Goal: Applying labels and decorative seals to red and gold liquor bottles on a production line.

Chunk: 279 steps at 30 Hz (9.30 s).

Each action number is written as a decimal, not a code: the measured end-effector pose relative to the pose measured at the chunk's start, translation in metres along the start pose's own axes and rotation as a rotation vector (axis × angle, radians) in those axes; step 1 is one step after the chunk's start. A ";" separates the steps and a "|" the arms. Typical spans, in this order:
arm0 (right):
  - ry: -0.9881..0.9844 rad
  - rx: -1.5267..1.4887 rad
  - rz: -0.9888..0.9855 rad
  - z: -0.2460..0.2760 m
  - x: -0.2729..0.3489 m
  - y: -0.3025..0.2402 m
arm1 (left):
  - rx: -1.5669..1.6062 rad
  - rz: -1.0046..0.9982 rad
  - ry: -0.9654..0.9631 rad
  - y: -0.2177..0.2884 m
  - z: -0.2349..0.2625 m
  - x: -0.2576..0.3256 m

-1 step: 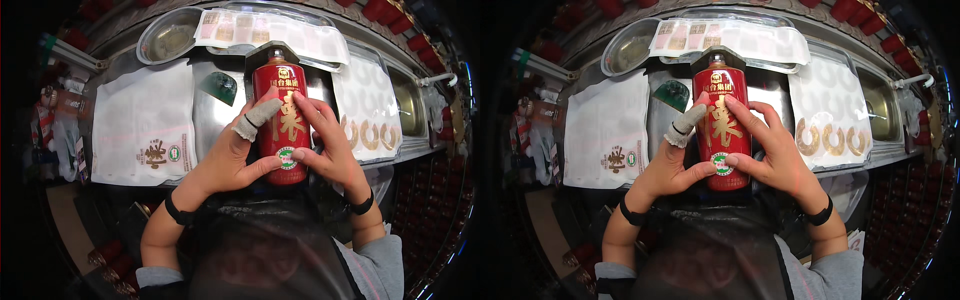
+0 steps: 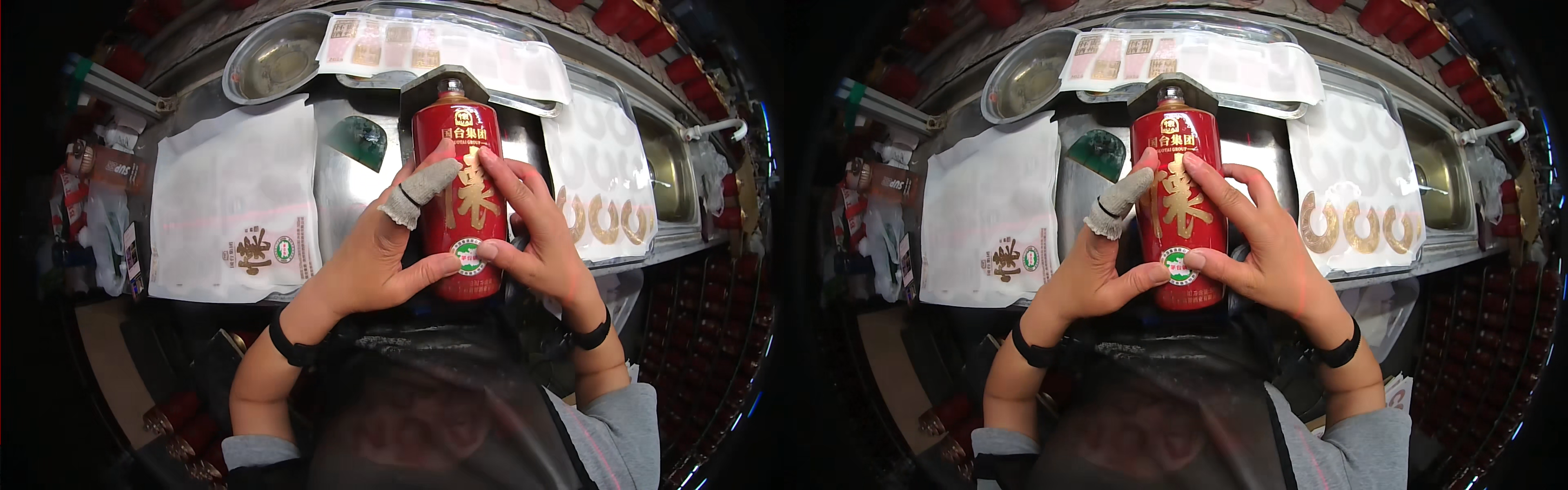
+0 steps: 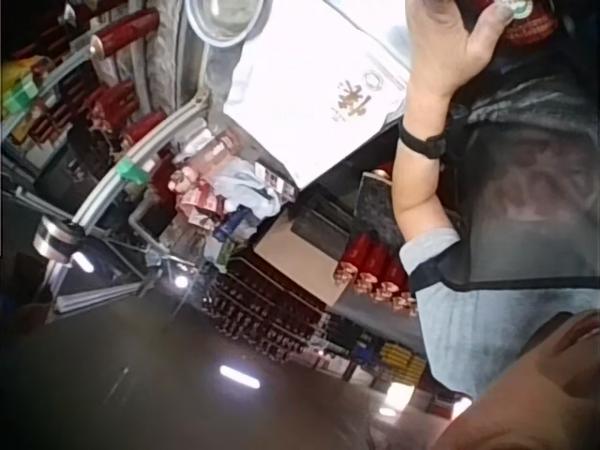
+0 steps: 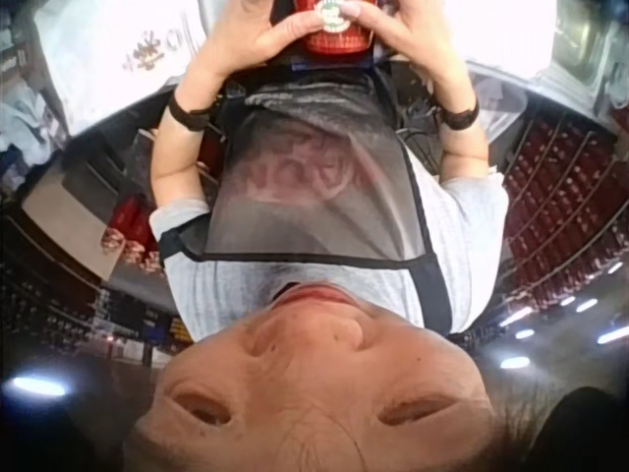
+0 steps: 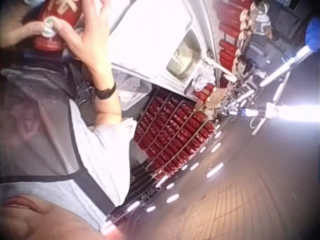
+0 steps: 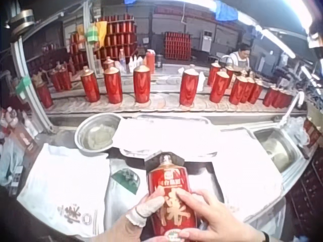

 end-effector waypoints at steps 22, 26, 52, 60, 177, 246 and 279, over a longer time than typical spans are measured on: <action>-0.028 -0.035 -0.003 0.003 0.009 0.006 | 0.020 -0.057 0.017 -0.003 -0.006 0.011; -0.021 0.016 0.031 0.002 0.009 0.010 | 0.011 -0.055 0.029 -0.002 -0.007 0.011; -0.039 -0.059 0.004 0.004 0.011 0.010 | 0.095 -0.030 -0.002 -0.004 -0.005 0.017; -0.066 -0.050 0.007 0.001 0.008 0.014 | 0.090 -0.075 0.036 -0.004 -0.005 0.017; 0.012 0.348 0.497 0.005 -0.030 -0.058 | 0.034 0.308 0.181 0.000 -0.025 0.037; 0.528 -0.379 -0.084 -0.026 0.064 -0.019 | 0.142 0.256 0.271 0.007 -0.034 0.053; 0.627 -0.224 -0.043 0.029 -0.022 0.002 | -0.265 0.249 0.210 0.013 -0.012 0.022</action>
Point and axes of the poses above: each hand's wrist, its own x-axis away from the middle knuckle, its own z-axis out of the back of the hand, y = z × x, the point moved 4 cm from there along -x, towards the middle knuckle, and after that the axes turned 3 degrees about y, right-handed, at the moved point
